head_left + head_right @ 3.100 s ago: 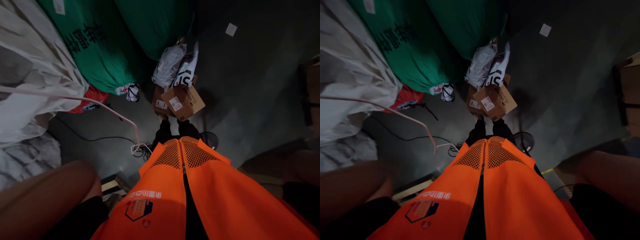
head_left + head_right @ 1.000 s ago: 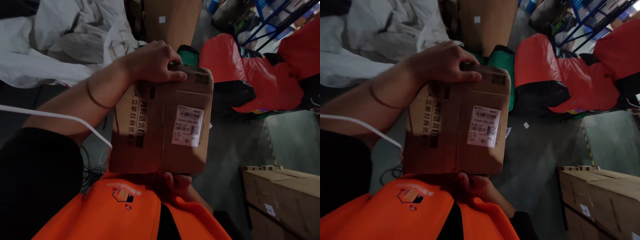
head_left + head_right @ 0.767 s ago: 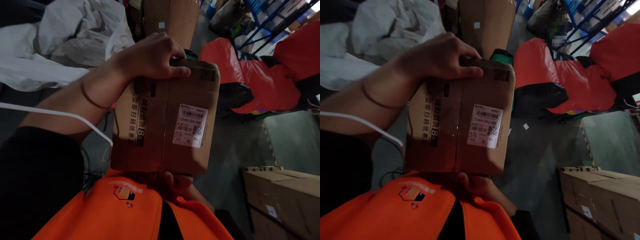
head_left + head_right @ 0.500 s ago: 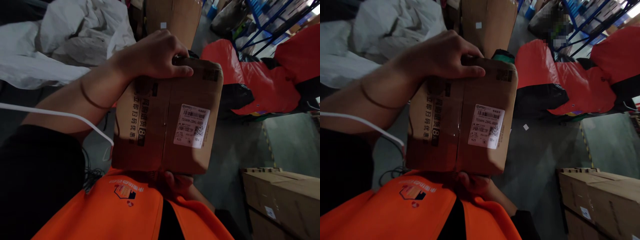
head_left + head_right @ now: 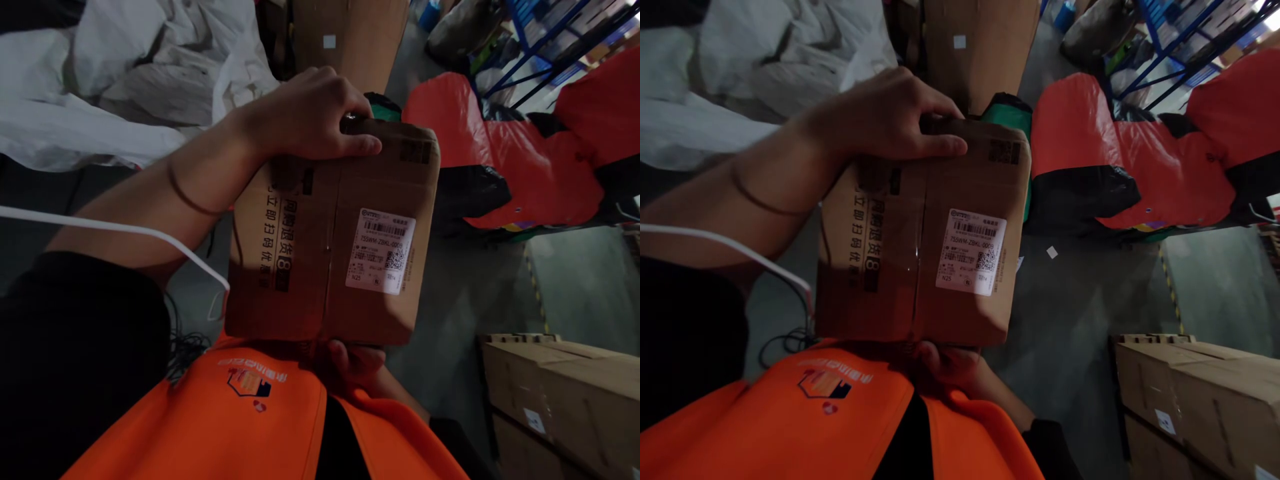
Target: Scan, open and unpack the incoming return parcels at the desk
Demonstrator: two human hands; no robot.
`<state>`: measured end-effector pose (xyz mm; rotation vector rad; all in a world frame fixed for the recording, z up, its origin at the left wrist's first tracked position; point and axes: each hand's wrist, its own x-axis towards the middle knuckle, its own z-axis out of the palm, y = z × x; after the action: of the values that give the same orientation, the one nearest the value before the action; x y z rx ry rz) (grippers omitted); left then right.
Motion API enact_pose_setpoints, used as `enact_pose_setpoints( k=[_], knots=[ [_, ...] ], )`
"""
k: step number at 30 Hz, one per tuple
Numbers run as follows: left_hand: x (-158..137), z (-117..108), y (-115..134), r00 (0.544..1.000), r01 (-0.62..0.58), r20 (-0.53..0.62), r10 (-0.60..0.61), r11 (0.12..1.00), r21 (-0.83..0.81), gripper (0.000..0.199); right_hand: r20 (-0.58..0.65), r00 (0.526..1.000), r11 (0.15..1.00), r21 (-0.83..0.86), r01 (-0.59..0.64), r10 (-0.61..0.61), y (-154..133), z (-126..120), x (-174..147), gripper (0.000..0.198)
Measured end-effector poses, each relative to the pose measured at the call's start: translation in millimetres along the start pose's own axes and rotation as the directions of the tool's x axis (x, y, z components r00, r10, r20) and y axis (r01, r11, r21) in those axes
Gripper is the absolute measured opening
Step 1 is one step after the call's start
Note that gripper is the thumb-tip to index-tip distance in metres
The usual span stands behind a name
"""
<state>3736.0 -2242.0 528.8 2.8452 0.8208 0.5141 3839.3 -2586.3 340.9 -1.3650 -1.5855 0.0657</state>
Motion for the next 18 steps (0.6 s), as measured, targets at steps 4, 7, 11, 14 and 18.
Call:
enact_pose_setpoints(
  k=[4, 7, 11, 14, 18],
  knots=[
    [-2.1, 6.2, -6.1, 1.000, -0.007, 0.012, 0.007, 1.000, -0.001, 0.090, 0.000, 1.000, 0.999, 0.053, -0.004, 0.004, 0.2, 3.1, 1.9, 0.054],
    [-2.9, 12.7, -10.3, 1.000, -0.004, 0.011, 0.004, 1.000, -0.020, 0.085, 0.011, 1.000, 0.996, 0.089, -0.002, 0.001, 1.9, 5.2, 2.6, 0.051],
    [-3.5, 23.2, -16.3, 1.000, 0.004, 0.002, -0.004, 0.997, -0.079, 0.069, 0.014, 1.000, 0.993, 0.115, -0.008, 0.007, 7.5, 7.8, 4.4, 0.055],
    [-12.3, 44.2, -32.7, 0.996, 0.092, 0.022, -0.090, 0.990, -0.107, 0.068, 0.012, 0.998, 0.986, 0.151, -0.065, 0.063, 19.8, 14.2, 4.2, 0.061],
    [-44.4, 113.8, -72.7, 0.944, 0.330, 0.040, -0.328, 0.929, -0.166, 0.066, 0.077, 0.926, 0.915, 0.140, -0.378, 0.371, 58.4, 38.3, -5.6, 0.069]
  ],
)
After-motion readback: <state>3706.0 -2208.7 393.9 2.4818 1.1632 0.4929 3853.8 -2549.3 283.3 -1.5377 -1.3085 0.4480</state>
